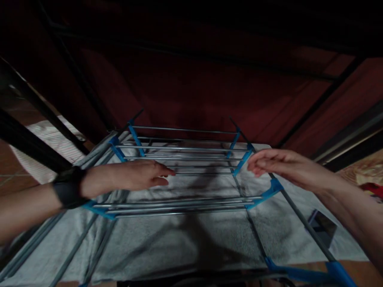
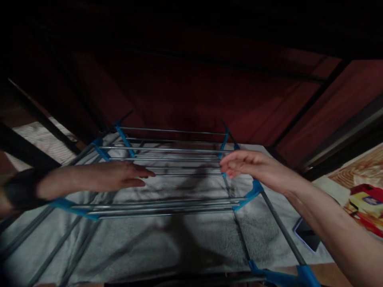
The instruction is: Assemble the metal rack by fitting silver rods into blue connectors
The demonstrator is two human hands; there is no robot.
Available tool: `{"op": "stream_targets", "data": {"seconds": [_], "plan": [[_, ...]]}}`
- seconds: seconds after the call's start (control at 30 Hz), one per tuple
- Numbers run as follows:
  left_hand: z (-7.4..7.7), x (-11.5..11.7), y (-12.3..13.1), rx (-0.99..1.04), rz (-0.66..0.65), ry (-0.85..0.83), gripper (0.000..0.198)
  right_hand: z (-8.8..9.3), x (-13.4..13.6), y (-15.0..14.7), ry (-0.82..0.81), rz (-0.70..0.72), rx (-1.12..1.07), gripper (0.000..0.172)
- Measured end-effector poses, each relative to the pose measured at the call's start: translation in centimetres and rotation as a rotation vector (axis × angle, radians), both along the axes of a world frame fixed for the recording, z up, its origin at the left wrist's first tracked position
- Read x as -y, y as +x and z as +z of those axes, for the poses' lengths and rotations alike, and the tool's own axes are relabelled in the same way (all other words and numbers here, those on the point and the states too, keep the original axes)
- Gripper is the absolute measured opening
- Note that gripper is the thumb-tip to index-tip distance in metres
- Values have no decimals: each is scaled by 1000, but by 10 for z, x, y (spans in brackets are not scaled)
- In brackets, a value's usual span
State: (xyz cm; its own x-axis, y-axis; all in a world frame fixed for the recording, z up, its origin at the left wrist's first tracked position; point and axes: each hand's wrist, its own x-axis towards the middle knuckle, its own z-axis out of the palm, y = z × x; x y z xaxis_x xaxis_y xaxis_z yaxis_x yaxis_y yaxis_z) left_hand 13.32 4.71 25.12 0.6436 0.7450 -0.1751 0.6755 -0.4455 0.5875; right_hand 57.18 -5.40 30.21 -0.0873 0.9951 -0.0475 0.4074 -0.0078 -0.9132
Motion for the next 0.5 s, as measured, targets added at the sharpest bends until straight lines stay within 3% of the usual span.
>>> {"op": "stream_targets", "data": {"seconds": [0.03,0.1,0.13,0.2,0.27,0.33,0.4,0.5], "plan": [[26,1,-19,-51,-24,-41,37,-10,-11,-24,-34,145,52,38],[63,1,-64,-110,159,11,47,-37,-35,-71,-44,397,164,34],[71,0,-89,-90,276,69,53,-53,-47,-93,-32,501,228,31],[67,0,-143,50,483,168,65,-86,-70,-135,30,661,367,31],[38,3,-190,265,639,165,75,-116,-91,-175,115,752,510,34],[-6,8,-224,436,763,47,85,-143,-108,-211,169,792,643,37],[-54,11,-239,560,851,-66,91,-168,-122,-244,178,793,755,37],[-116,7,-234,689,876,-158,83,-201,-138,-288,185,723,863,38]]}}
